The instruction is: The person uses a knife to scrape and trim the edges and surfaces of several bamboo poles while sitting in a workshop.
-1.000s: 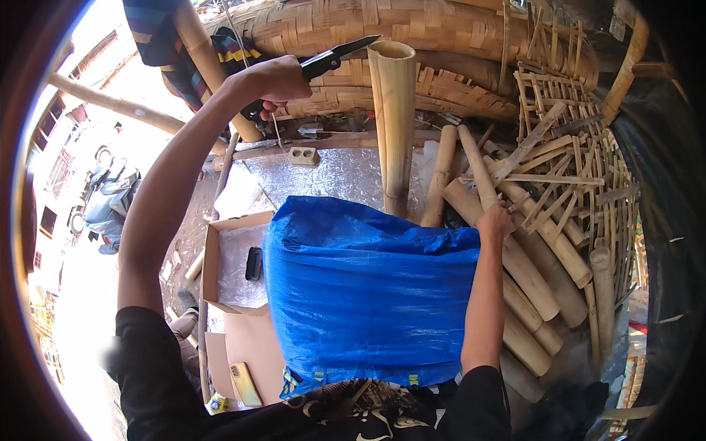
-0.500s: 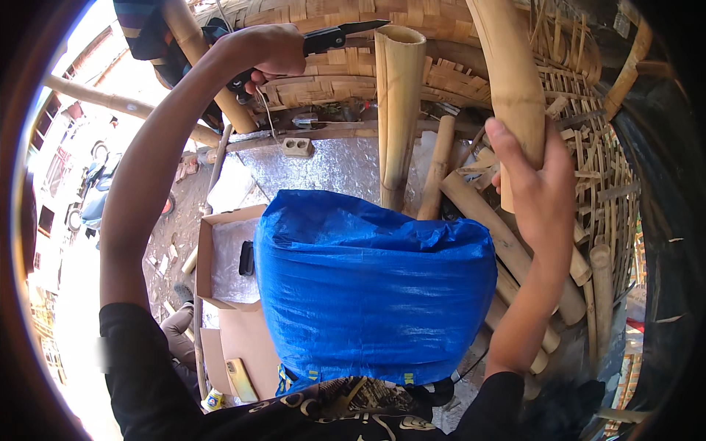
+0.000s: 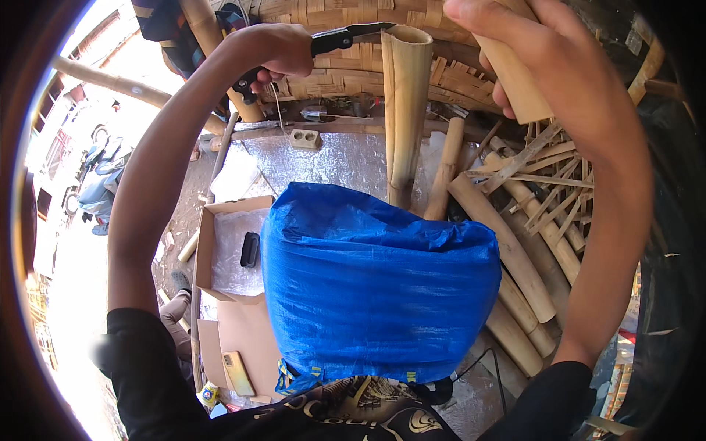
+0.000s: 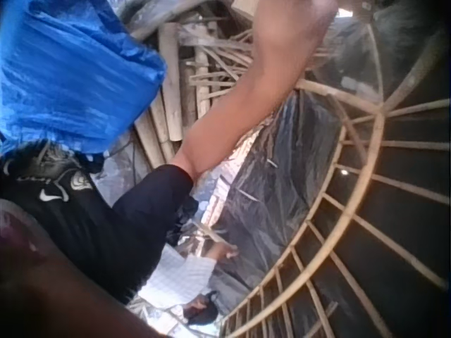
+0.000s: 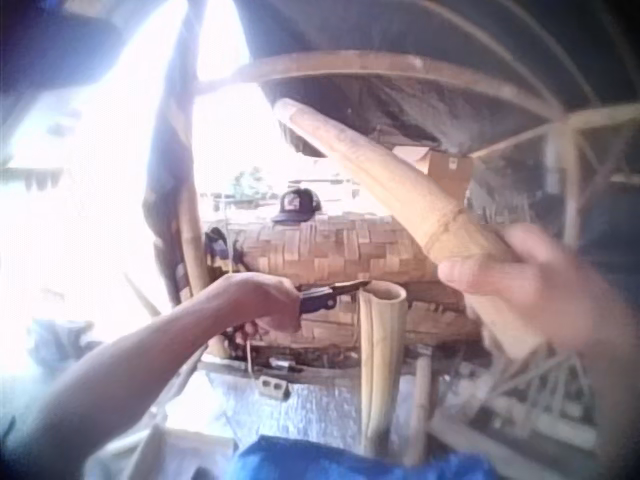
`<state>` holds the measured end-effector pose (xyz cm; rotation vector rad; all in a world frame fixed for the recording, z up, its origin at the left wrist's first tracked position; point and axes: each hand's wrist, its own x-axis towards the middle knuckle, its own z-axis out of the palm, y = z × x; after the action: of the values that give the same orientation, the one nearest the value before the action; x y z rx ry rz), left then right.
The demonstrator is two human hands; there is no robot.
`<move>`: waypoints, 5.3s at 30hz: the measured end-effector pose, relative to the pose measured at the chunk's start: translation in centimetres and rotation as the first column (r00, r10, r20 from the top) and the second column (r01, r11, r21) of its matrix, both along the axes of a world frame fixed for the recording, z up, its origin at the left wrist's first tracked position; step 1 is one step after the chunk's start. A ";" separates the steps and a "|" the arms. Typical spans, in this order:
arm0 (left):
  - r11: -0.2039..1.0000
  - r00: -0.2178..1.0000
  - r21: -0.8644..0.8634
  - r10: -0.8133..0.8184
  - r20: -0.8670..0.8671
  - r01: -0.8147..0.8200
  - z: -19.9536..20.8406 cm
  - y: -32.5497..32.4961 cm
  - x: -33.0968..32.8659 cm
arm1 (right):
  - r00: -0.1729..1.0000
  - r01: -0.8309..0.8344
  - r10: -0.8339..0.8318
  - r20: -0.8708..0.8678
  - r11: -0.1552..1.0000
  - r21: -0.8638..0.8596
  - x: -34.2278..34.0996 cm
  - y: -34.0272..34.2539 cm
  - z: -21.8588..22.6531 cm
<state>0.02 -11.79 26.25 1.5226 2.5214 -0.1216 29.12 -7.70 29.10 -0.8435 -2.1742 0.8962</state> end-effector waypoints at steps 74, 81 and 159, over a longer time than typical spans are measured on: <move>0.983 0.997 -0.170 -0.064 0.038 0.069 -6.2 1.0 0.5 | 0.982 0.109 -0.120 -0.144 0.990 -0.083 -1.5 -4.1 -6.5; 1.000 0.998 0.009 -0.027 -0.056 0.028 -6.2 -0.3 1.7 | 0.975 0.220 -0.222 -0.016 0.974 -0.059 -0.7 -2.0 -9.4; 0.894 0.864 0.354 -0.069 -0.499 0.276 -8.1 1.3 3.5 | 0.932 0.151 -0.114 0.344 0.985 -0.082 -2.5 1.4 -10.2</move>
<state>3.50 -10.54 18.12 2.1202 2.9154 0.0249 26.60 -6.34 18.88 -1.2625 -2.3376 0.8558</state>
